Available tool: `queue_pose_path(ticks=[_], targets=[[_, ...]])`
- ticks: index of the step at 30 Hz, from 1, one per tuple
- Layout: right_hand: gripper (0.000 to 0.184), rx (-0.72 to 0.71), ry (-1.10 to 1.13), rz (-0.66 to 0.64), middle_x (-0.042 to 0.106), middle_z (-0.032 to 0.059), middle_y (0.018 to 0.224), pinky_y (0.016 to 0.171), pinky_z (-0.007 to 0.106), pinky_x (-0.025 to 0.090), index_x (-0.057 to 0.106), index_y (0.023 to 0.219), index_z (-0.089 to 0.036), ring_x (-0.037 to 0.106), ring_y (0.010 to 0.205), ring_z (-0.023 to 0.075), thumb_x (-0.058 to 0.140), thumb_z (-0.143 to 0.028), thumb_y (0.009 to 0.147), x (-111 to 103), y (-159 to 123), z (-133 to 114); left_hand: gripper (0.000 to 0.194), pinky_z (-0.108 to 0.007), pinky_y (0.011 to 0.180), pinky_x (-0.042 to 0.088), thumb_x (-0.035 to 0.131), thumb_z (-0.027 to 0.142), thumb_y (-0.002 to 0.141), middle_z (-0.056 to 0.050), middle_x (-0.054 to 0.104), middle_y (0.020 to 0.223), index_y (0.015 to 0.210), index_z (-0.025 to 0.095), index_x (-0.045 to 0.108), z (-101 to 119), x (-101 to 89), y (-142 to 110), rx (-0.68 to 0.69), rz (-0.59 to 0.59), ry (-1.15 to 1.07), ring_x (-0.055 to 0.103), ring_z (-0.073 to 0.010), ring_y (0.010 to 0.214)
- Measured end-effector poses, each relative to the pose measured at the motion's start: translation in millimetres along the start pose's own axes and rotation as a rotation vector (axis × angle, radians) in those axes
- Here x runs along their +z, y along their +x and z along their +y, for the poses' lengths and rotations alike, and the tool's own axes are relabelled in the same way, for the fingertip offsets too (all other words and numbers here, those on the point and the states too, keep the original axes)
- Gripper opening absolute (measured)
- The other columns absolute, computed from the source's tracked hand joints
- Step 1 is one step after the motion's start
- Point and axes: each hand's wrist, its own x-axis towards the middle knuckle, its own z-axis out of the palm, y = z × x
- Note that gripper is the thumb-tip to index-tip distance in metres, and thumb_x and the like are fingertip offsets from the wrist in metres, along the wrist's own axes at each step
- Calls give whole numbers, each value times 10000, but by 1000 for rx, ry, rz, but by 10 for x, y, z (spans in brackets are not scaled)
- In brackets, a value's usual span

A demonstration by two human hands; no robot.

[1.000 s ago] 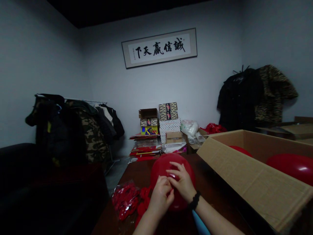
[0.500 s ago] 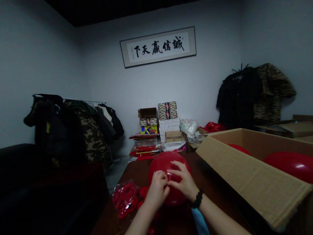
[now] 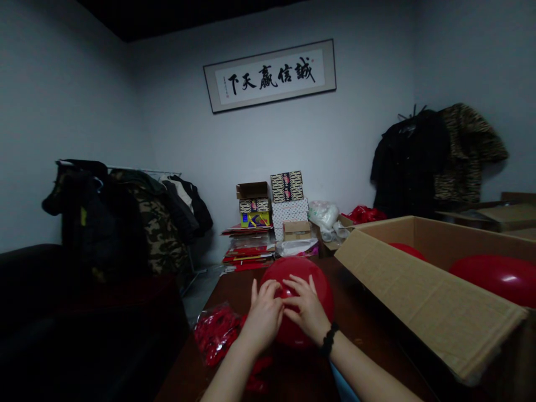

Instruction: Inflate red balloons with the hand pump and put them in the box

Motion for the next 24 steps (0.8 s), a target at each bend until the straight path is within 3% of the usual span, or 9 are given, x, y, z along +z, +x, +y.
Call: queue_pose_path(ticks=[5,8,11,13,16,20,24], targets=[[75,-35,-15,47,606,-42,1193,1079,618,64,671,789,-324,410,1229,219,628,-267,765,39,21,-13,164,-608,1077,81,491,160,806,-65,566,1132,774,212,644,-1,-93,-28,-41,33,12,422,-241,1173],[71,-62,-26,71,609,-42,1186,1081,615,41,665,775,-310,417,1218,213,614,-261,776,37,18,-27,188,-589,1043,206,481,193,820,-50,587,1015,737,215,648,-23,-41,-56,-177,66,-73,494,-224,1044],[89,-89,-35,81,600,-43,1203,1086,608,19,659,762,-299,426,1208,204,593,-246,787,33,0,-49,234,-496,933,378,467,237,830,-59,591,907,688,197,648,-40,83,-70,-322,85,-163,528,-216,921],[101,-97,-38,83,597,-38,1209,1086,607,14,658,763,-296,430,1203,202,579,-241,795,32,-13,-59,246,-442,867,423,463,227,823,-68,590,883,661,186,643,-27,163,-68,-392,104,-186,532,-215,891],[100,-90,-35,78,601,-24,1199,1083,610,14,660,776,-293,435,1195,205,572,-249,799,28,-22,-54,194,-463,907,395,488,176,786,-77,584,942,652,178,629,37,223,-64,-416,139,-148,521,-225,944],[103,-71,-5,51,599,-13,1200,1084,606,-8,664,807,-297,425,1206,212,590,-230,777,10,-7,-7,154,-567,1020,248,494,128,767,-74,563,1065,699,190,617,123,213,-76,-354,162,-62,475,-241,1079],[299,-44,69,2,489,32,1337,1069,630,78,634,1007,-347,380,1256,245,666,-275,718,-21,13,51,172,-607,1040,189,489,104,765,-75,559,1108,763,206,628,111,210,-89,-313,171,-7,459,-245,1123]])
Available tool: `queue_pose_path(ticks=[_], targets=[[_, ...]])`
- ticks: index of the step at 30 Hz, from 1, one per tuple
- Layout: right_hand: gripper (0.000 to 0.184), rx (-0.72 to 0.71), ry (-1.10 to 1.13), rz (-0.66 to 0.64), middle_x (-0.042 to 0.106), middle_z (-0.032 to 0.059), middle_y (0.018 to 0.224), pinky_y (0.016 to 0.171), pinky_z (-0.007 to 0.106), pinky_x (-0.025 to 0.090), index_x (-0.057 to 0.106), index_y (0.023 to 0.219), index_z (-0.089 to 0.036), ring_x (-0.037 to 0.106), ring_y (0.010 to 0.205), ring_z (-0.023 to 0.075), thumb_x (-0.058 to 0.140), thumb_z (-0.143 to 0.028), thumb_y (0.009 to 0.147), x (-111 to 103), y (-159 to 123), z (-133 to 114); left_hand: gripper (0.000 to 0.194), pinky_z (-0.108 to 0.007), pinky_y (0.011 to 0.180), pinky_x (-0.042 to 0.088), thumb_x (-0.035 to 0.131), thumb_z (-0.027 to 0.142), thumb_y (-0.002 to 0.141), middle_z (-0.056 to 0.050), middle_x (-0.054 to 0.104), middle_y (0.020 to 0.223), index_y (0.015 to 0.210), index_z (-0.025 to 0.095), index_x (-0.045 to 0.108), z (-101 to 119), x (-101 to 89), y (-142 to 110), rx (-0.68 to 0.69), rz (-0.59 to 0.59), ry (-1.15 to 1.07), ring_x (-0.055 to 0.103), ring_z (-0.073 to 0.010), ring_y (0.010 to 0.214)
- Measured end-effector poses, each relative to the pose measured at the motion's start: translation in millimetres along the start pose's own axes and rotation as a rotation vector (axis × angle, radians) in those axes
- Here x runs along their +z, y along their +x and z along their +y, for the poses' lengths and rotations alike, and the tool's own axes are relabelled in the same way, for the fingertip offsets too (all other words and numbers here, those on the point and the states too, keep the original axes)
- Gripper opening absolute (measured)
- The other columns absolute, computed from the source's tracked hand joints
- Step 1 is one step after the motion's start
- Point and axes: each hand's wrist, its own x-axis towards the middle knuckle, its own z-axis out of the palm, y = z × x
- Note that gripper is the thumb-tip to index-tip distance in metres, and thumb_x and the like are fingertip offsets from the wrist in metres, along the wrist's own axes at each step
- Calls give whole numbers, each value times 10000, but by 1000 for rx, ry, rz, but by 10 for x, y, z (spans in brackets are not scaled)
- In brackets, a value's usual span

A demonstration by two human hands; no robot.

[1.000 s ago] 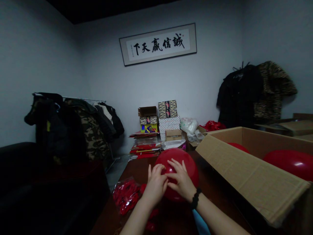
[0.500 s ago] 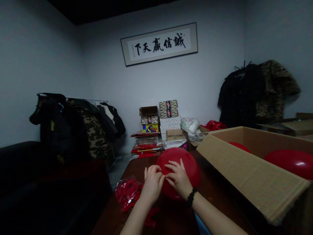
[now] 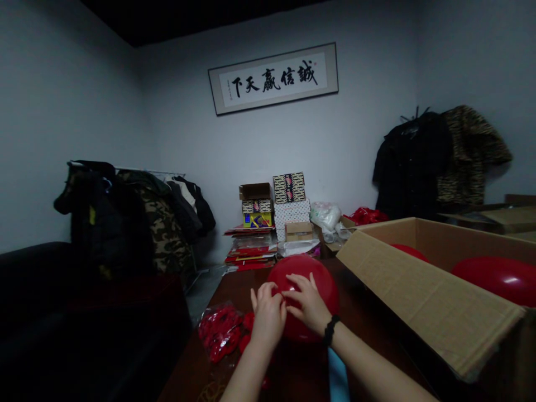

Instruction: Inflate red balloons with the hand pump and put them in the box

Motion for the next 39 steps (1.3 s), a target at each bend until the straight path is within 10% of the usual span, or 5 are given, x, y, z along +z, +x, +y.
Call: queue_pose_path(ticks=[12,26,39], targets=[[278,106,211,-55,483,41,1348,1058,522,278,644,1013,-369,422,1247,218,658,-394,737,105,24,2,161,-547,990,340,530,107,743,-91,562,1093,737,197,662,-143,-22,34,32,30,-200,485,-259,1078],[95,42,25,40,549,14,1283,1071,620,111,682,791,-307,378,1260,235,607,-260,759,264,-38,-45,158,-665,1059,68,539,136,766,-87,526,1303,663,199,641,-105,-153,-13,204,-5,-1,352,-306,1275],[109,-91,-106,66,518,30,1312,1089,609,77,640,819,-257,340,1284,225,559,-213,761,302,-55,-137,65,-665,1043,100,602,183,741,-68,585,1209,702,226,632,-108,-158,-153,20,61,-6,405,-305,1227]])
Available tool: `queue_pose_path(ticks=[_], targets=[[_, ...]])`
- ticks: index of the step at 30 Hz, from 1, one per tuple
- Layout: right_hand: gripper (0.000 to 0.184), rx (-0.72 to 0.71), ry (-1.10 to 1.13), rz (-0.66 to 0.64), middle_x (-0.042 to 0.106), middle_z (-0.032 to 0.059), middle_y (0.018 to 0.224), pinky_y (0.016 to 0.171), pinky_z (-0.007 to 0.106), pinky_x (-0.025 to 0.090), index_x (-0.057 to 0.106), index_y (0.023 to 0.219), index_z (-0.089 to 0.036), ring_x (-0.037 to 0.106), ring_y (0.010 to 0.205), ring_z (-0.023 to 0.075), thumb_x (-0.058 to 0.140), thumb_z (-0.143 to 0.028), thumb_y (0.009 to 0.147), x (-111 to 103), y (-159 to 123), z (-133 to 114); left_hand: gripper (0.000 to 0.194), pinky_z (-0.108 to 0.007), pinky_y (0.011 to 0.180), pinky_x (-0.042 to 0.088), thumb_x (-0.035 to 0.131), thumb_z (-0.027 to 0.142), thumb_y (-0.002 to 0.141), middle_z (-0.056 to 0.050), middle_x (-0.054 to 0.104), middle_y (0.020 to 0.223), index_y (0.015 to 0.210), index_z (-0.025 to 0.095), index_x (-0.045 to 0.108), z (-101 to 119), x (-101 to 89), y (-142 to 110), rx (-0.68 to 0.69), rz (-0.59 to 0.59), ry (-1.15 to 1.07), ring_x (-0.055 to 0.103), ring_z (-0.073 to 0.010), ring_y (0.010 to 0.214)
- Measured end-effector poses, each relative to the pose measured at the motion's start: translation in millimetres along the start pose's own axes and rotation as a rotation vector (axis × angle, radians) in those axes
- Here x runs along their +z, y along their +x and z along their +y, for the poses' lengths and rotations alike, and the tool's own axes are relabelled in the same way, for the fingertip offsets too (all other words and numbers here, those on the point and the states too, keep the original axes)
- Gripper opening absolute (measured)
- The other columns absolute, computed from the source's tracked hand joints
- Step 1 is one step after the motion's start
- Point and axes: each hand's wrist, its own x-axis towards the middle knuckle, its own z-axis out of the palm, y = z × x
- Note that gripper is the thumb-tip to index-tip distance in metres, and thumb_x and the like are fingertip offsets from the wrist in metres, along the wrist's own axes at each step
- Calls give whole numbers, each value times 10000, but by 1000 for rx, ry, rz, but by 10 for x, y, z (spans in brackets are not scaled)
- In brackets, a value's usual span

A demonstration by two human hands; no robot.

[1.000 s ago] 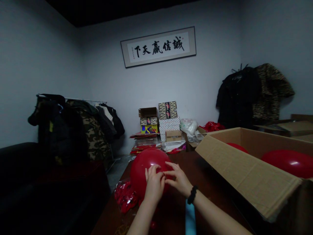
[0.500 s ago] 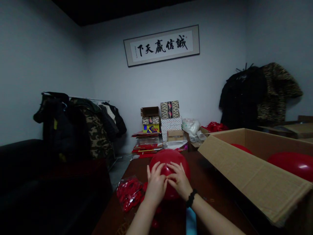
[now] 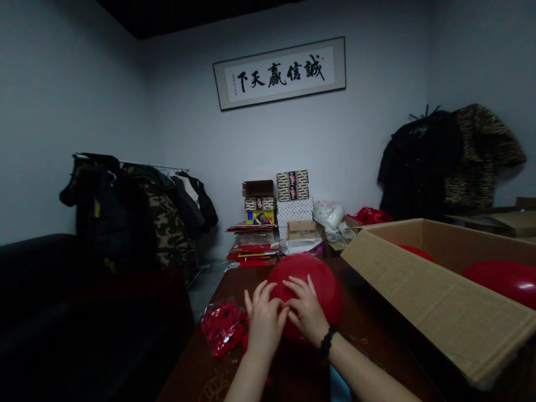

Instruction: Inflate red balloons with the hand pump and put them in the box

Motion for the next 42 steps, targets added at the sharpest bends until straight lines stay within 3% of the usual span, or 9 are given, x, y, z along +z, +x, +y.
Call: queue_pose_path(ticks=[10,16,23,28,31,33,36,39,42], targets=[[131,-35,-28,-8,534,37,1298,1067,637,133,641,783,-250,381,1258,230,542,-165,764,23,-16,-79,112,-680,996,181,626,181,718,-42,616,1204,623,229,661,-137,23,20,-161,-143,-103,440,-304,1194],[143,-43,-48,-13,529,48,1304,1061,634,160,649,807,-251,394,1250,232,529,-175,788,7,-5,-91,146,-672,999,195,604,130,707,-38,557,1300,615,228,661,-97,32,3,-154,-86,-140,416,-307,1223],[144,-31,-47,-14,539,45,1294,1066,622,164,649,817,-253,395,1250,226,518,-193,807,-11,-6,-144,120,-490,977,379,575,167,704,-79,613,1175,635,210,664,-180,155,-34,-315,29,-431,522,-262,1116],[149,-27,-10,-12,542,56,1288,1067,622,160,643,784,-234,395,1249,233,523,-146,776,22,12,-156,111,-388,903,450,547,182,711,-106,614,1094,630,175,622,-217,210,-58,-351,-78,-712,580,-234,1032],[118,-24,35,-7,537,41,1293,1067,627,144,652,801,-258,381,1258,237,556,-192,782,23,14,-120,72,-393,873,455,572,167,665,-88,618,1002,597,181,591,-223,182,-73,-312,-112,-647,588,-236,967],[122,-22,76,-2,534,20,1295,1072,624,128,658,825,-287,378,1259,233,581,-209,774,19,1,-91,83,-423,871,439,583,151,632,-74,614,941,561,189,562,-243,160,-74,-319,-24,-488,575,-250,939],[135,1,155,27,540,-3,1281,1083,601,137,663,837,-322,390,1250,220,589,-227,774,20,-32,-61,93,-455,885,411,574,158,643,-71,601,918,570,202,539,-302,156,-65,-352,199,-305,549,-268,949],[113,72,253,106,559,5,1246,1087,570,187,665,822,-321,425,1221,212,596,-245,774,35,-54,-46,88,-456,900,399,583,216,687,-70,588,921,611,211,539,-375,202,-62,-398,353,-334,547,-261,940],[93,171,349,204,588,25,1194,1081,543,233,662,815,-303,486,1156,195,592,-253,782,57,-47,-38,170,-436,907,404,597,334,727,-80,597,931,623,202,571,-421,276,-75,-491,395,-511,563,-247,919]])
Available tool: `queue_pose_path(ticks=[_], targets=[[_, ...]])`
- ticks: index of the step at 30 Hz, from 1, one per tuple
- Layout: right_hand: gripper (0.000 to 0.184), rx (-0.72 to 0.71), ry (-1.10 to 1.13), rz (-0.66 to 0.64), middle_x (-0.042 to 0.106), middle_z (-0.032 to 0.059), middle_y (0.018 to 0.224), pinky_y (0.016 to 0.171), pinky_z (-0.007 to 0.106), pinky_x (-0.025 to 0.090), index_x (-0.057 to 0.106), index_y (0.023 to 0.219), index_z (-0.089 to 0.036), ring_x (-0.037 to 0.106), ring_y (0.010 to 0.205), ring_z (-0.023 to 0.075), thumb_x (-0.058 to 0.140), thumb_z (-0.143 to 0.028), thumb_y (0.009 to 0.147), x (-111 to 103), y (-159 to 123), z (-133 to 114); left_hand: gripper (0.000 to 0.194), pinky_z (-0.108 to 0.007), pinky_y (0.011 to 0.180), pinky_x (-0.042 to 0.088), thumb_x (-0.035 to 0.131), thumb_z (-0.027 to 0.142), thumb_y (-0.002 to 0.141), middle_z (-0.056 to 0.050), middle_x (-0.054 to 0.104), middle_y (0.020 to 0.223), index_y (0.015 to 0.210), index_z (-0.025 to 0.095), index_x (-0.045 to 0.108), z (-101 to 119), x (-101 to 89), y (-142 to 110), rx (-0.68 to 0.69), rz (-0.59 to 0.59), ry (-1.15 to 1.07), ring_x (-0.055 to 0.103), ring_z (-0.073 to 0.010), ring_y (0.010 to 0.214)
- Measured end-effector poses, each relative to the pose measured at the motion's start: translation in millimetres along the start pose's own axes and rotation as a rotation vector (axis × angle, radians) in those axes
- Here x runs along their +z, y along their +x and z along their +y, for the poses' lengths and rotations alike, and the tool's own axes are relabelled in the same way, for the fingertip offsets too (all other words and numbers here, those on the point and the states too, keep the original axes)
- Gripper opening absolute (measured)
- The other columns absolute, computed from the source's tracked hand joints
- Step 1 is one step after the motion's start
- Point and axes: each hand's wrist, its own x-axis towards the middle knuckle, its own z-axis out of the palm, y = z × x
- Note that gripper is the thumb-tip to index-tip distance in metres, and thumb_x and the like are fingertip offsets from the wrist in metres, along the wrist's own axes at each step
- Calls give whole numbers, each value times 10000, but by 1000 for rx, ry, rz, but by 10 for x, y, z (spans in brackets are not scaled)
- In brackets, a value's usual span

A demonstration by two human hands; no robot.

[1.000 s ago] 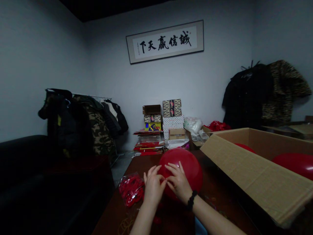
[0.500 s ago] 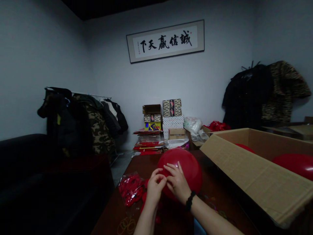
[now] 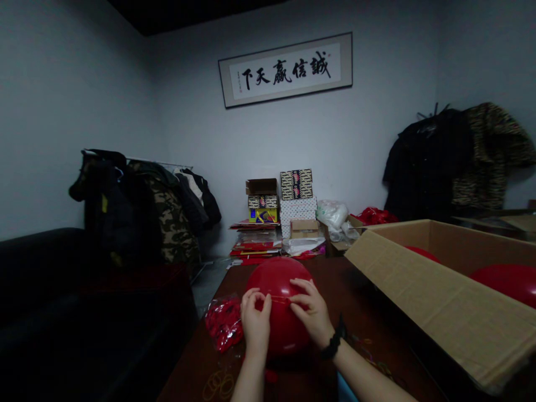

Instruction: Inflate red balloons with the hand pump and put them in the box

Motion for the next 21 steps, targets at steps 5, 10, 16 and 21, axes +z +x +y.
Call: queue_pose_path(ticks=[5,10,16,21], targets=[[51,94,69,52,621,19,1142,1091,537,199,671,785,-311,522,1103,187,624,-298,770,27,56,5,332,-402,959,387,549,463,778,-113,625,1085,686,174,684,-15,76,-41,-179,-113,-272,561,-249,1042],[59,117,71,-20,633,7,1137,1075,534,209,683,763,-326,510,1104,200,652,-282,740,12,103,1,376,-420,1016,342,524,499,791,-105,651,1108,704,191,721,69,98,-53,-170,-224,-320,548,-257,1101],[52,129,72,-64,640,5,1114,1070,518,208,682,745,-314,504,1099,200,651,-273,735,-28,102,10,378,-463,1037,315,539,520,767,-115,683,1037,721,198,733,58,45,-26,-114,-335,-283,528,-279,1130],[58,140,69,-88,635,3,1119,1076,513,190,681,741,-312,503,1102,201,669,-263,712,-10,106,34,406,-477,1033,324,497,516,796,-123,679,1065,748,187,731,58,28,-18,-152,-329,-301,521,-282,1147]])
